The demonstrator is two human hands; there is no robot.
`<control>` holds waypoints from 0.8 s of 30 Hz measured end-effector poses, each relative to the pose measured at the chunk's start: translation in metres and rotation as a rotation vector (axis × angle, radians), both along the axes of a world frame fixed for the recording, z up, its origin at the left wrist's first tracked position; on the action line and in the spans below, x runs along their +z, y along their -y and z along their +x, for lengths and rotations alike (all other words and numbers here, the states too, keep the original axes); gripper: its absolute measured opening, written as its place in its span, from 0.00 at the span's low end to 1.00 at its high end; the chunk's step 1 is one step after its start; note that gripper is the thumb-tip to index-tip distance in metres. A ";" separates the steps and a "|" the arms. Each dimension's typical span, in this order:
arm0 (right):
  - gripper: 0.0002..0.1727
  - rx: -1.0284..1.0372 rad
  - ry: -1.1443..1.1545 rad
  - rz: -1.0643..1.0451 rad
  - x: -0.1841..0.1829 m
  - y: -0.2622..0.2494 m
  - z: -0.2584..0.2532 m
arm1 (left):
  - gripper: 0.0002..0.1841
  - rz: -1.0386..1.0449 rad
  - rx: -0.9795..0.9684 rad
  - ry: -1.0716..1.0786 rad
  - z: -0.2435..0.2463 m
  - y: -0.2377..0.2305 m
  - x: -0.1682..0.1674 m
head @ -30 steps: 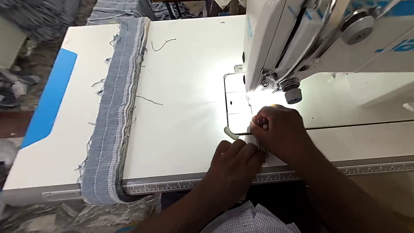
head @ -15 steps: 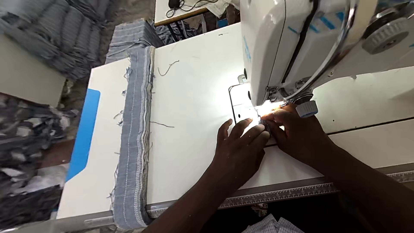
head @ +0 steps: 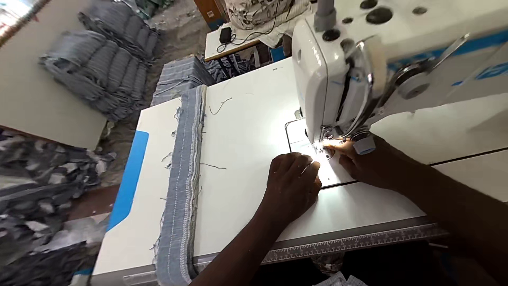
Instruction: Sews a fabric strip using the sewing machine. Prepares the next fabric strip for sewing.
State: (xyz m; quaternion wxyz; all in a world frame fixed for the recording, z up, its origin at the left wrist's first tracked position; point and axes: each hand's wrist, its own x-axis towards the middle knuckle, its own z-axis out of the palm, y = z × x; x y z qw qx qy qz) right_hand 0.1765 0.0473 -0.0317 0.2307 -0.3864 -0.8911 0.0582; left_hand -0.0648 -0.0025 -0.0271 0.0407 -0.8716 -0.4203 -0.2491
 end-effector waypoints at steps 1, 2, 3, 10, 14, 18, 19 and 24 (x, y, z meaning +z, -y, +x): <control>0.21 -0.003 0.032 0.011 0.003 0.004 0.002 | 0.15 -0.008 0.000 0.001 0.000 0.000 0.001; 0.21 -0.017 0.040 0.006 0.003 0.008 0.001 | 0.14 -0.014 0.005 -0.004 0.000 0.000 0.002; 0.21 -0.041 0.033 -0.007 0.003 0.013 -0.002 | 0.14 -0.017 0.013 -0.008 0.000 -0.001 0.002; 0.18 -0.243 0.046 0.012 0.001 0.035 -0.035 | 0.15 0.022 0.023 -0.021 -0.001 -0.002 -0.002; 0.18 -0.260 0.016 -0.028 0.001 0.036 -0.038 | 0.13 0.027 0.073 -0.049 0.012 0.002 0.003; 0.14 -0.298 -0.219 -0.032 0.015 0.056 -0.004 | 0.24 -0.219 0.286 -0.089 0.058 0.020 0.020; 0.13 -0.360 -0.283 0.026 0.020 0.067 0.014 | 0.27 -0.231 0.322 -0.138 0.064 0.022 0.018; 0.20 -0.754 -0.165 0.234 0.032 0.095 0.167 | 0.34 -0.240 0.368 -0.164 0.067 0.022 0.016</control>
